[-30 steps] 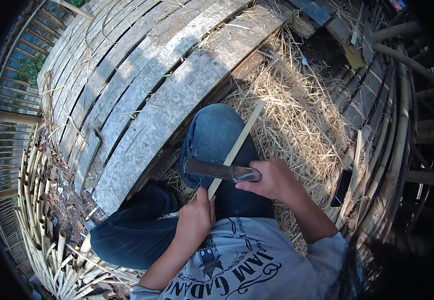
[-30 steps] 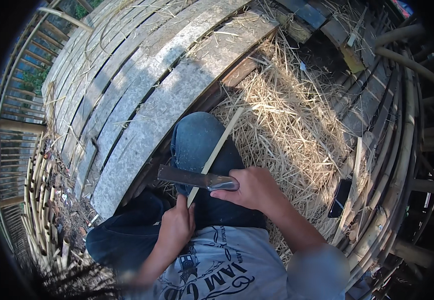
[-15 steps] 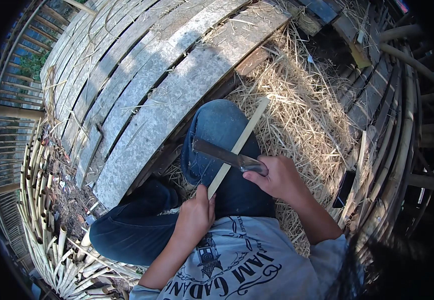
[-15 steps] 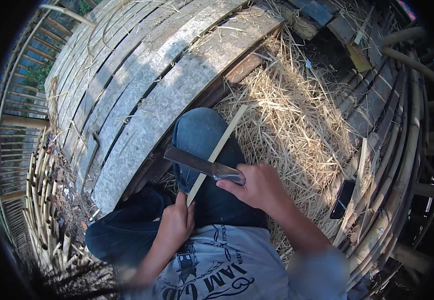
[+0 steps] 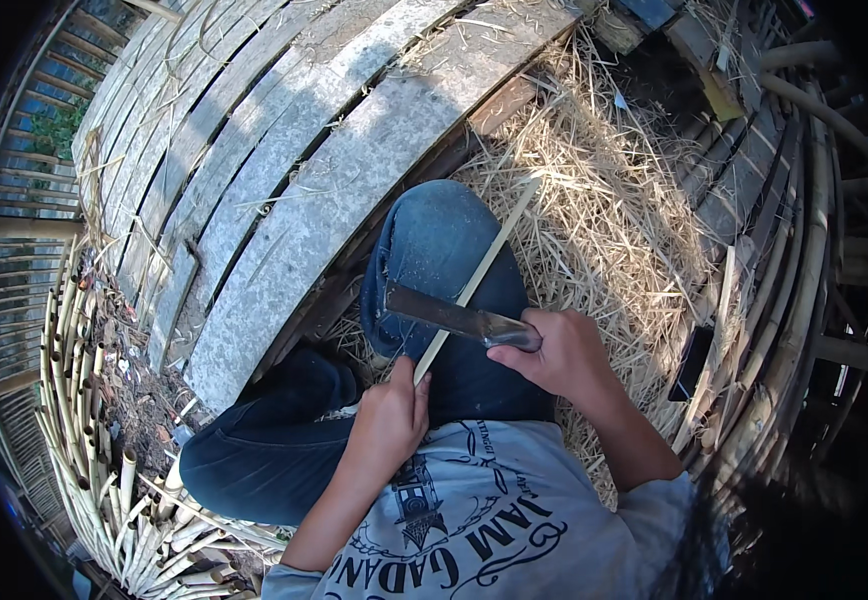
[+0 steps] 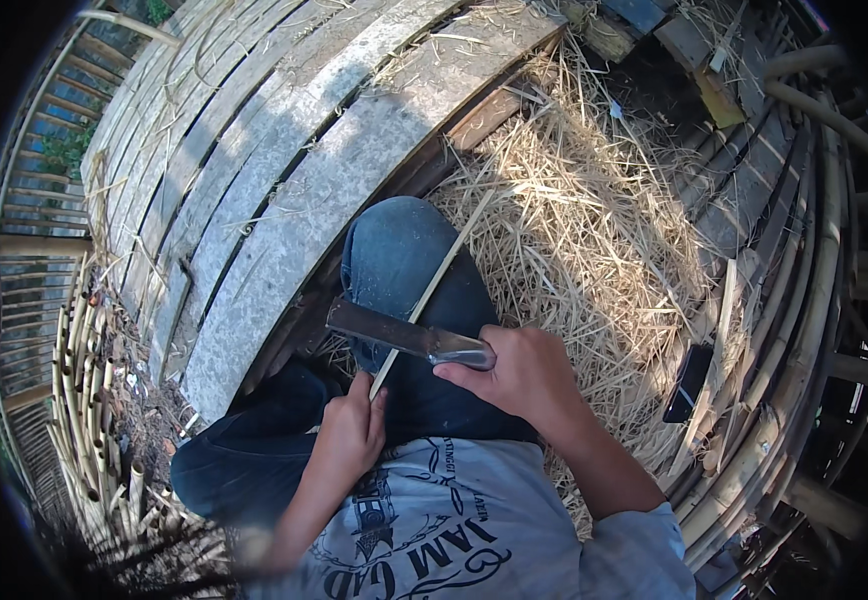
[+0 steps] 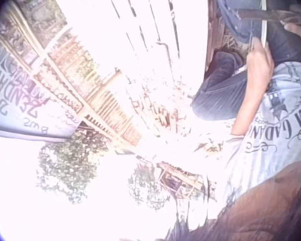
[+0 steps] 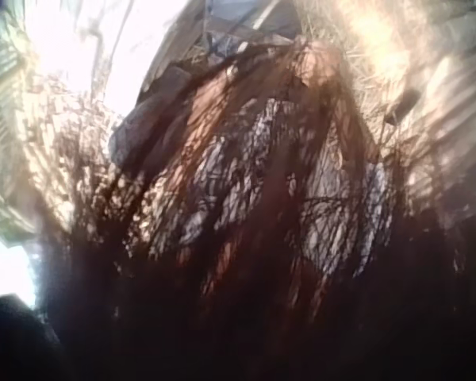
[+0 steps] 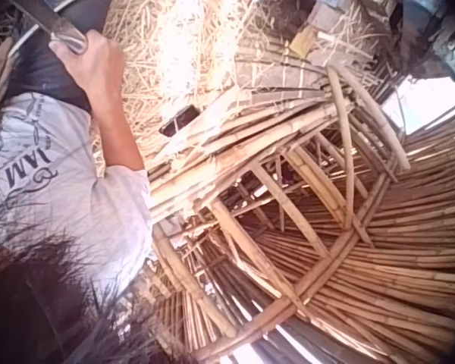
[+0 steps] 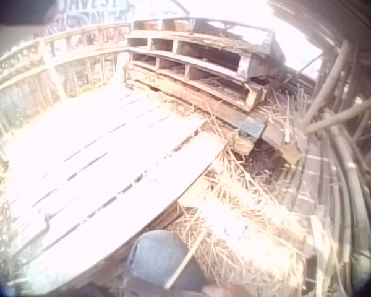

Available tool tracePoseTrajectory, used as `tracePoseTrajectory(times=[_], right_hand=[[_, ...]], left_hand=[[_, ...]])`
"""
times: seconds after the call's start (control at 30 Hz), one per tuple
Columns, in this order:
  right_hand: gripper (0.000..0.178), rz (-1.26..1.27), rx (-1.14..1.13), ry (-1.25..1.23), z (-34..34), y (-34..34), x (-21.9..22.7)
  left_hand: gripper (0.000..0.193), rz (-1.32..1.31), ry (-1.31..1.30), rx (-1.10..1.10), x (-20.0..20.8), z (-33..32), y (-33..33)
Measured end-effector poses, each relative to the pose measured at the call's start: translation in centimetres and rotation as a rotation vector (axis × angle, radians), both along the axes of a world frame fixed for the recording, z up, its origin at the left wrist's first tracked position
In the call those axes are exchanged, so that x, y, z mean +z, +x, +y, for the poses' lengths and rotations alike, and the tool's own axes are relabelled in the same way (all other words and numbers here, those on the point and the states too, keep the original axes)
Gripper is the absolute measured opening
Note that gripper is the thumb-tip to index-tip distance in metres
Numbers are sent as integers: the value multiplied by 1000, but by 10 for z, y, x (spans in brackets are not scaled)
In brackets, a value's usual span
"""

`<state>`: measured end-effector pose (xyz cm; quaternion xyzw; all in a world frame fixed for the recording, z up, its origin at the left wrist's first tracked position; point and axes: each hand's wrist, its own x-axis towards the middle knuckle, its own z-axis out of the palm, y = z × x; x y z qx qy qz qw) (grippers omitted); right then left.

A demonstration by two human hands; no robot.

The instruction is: The person shaves a strip of bamboo by hand using a knife. They pull the blade along the surface of the bamboo strip multiple times to remove thin shavings.

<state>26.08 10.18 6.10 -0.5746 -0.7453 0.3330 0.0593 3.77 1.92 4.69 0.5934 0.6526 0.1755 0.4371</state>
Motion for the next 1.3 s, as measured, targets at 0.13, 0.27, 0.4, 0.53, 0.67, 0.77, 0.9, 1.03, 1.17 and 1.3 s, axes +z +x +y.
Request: tracePoseTrajectory(times=[0.13,0.27,0.4,0.53,0.67,0.77,0.9,1.03,1.17,1.3], right_hand=[[61,-124,-16,144,15,15,0],[59,-216,-521,17,48,69,1],[56,-239,-459,134,34,75,-11],[61,217,-189,27,-6,12,4],[67,-46,155,120,-10,-15,-6],[72,-61,139,238,6,9,-19],[74,-124,94,395,20,33,-31],[61,-317,-640,195,67,96,-17],[50,-242,-592,287,46,135,5],[55,-53,-106,174,7,19,13]], left_hand=[[18,78,24,3,1,-5,0],[19,54,24,-1,0,-9,-3],[20,57,32,-20,-1,-11,-5],[21,33,-7,-11,0,-7,-5],[21,6,-12,8,-5,-10,-9],[20,39,-29,12,-2,-5,-4],[21,71,-9,-4,-3,-3,2],[19,47,39,40,-3,-15,-5],[18,42,25,23,-6,-13,-1],[17,74,28,6,-4,-10,0]])
